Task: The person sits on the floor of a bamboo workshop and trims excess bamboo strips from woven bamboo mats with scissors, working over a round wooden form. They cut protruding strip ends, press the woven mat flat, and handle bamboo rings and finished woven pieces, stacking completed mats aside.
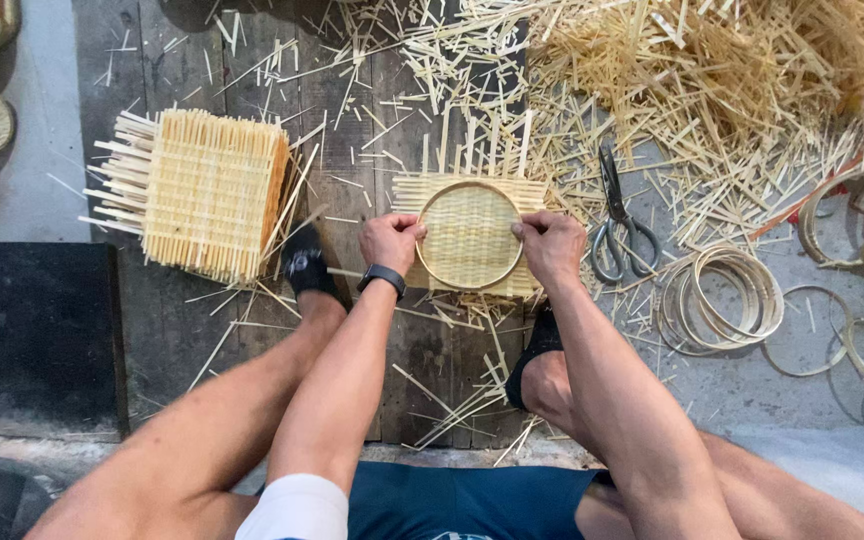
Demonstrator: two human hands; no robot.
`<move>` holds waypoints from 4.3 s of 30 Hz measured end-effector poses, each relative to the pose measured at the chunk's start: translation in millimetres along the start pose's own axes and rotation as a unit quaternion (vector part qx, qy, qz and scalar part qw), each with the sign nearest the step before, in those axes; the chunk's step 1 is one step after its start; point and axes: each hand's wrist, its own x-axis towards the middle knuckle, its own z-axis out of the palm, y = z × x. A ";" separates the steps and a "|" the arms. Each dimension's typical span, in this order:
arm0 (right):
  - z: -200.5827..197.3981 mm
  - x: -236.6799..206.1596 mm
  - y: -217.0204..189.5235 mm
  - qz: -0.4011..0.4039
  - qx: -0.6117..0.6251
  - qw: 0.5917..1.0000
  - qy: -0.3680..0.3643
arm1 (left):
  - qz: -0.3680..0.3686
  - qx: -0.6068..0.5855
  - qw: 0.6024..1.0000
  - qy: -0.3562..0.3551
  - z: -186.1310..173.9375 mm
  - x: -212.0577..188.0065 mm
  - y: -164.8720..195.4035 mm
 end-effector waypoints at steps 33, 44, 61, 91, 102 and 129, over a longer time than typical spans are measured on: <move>-19.5 32.0 9.4 -0.006 0.024 0.990 -0.139 | -0.019 -0.043 0.984 -0.172 -12.4 30.5 -1.1; 43.3 -56.6 -54.4 -0.405 -0.389 0.817 -0.128 | 0.427 0.034 0.897 -0.111 37.1 39.2 54.5; 21.0 25.8 -28.3 -0.309 -0.040 0.950 0.007 | 0.162 -0.065 0.963 -0.205 49.3 42.8 34.5; -124.2 21.6 124.1 -0.062 -0.268 0.957 -0.093 | 0.476 0.226 0.838 -0.144 -9.9 -43.3 -9.9; -91.3 51.7 148.9 0.106 -0.192 0.971 -0.101 | 0.378 0.153 0.908 -0.095 34.8 -49.6 39.2; -71.3 -23.6 34.4 0.129 -0.082 0.960 -0.235 | 0.322 0.199 0.925 -0.019 42.3 -65.8 56.3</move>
